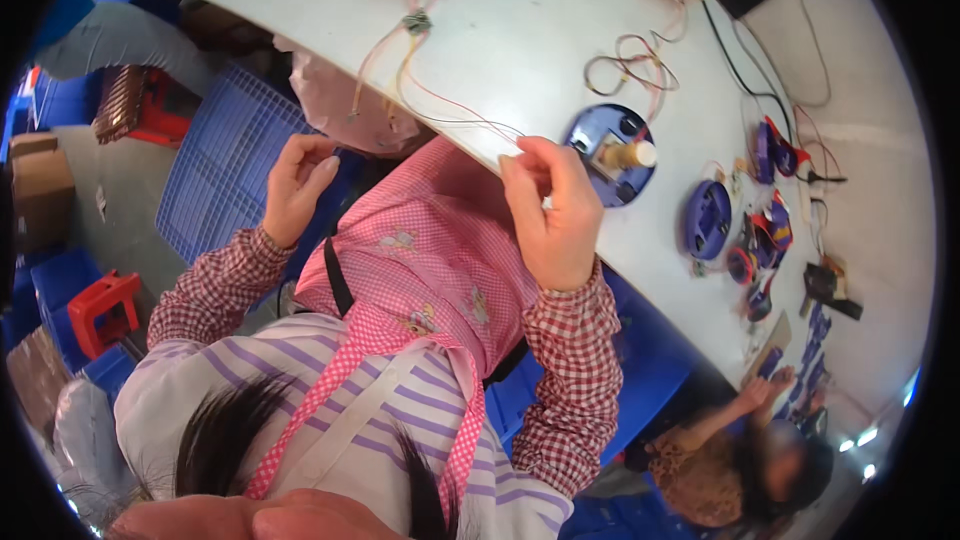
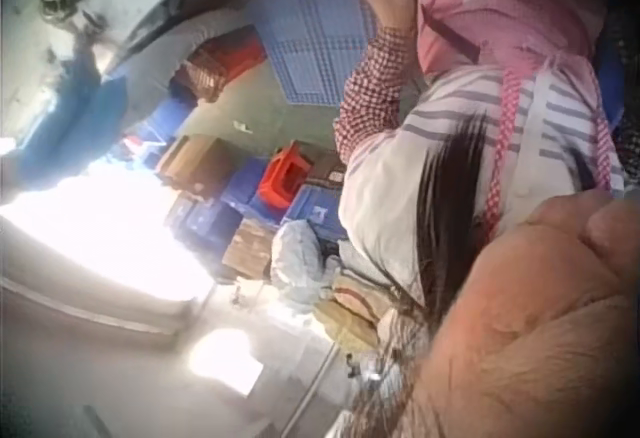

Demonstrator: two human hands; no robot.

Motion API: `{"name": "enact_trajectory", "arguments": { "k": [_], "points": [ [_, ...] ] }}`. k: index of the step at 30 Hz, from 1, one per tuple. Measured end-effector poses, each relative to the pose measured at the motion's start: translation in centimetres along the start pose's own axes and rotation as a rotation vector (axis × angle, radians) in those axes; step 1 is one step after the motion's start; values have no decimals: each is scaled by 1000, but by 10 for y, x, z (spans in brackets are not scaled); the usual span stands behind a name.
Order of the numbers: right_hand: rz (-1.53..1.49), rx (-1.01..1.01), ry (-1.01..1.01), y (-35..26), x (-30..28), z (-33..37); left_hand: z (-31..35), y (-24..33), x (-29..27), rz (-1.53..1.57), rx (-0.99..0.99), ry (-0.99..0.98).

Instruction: Assembling and testing light-up toy components at a workbench.

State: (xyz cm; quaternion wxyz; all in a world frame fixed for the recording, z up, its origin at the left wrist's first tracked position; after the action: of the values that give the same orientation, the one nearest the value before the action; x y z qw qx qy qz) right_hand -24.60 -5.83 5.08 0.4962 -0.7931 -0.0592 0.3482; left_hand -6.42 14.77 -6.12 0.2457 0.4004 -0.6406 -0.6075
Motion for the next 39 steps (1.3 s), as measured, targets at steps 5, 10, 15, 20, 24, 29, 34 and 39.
{"name": "enact_trajectory", "arguments": {
  "k": [5, 10, 15, 20, 24, 29, 34, 39],
  "points": [
    [58, 20, -412, -7, 83, 7, -19, -58, 21, 25, -235, -77],
    [367, -167, -308, 33, 148, 40, -40, -59, 48, 206, -124, -248],
    [44, 52, -202, 66, 180, 20, -37, -59, 53, 372, -182, -320],
    [-307, 350, -239, 76, 183, 25, -33, -43, 44, 408, -249, -267],
    [-457, 524, -267, 65, 171, 35, -32, -26, 41, 574, -443, -239],
    [-383, 273, -127, 32, 154, 27, -24, -22, 48, 802, -696, -252],
    [-371, -11, 23, 7, 141, 25, -20, -8, 52, 847, -692, -323],
    [-247, -133, 37, 6, 138, 24, -18, -4, 54, 717, -718, -280]
  ]
}}
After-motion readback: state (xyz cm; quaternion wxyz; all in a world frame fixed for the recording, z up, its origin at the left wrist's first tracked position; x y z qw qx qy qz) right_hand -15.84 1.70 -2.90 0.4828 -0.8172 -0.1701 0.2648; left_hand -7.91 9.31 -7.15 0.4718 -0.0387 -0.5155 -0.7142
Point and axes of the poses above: each hand's wrist, its own z-axis away from the middle knuckle, its own x-axis out of the palm, y = z × x, the point moved 8 cm from there along -z, towards the middle knuckle, and after that the axes turned 7 degrees about y, right-handed, at the moved point
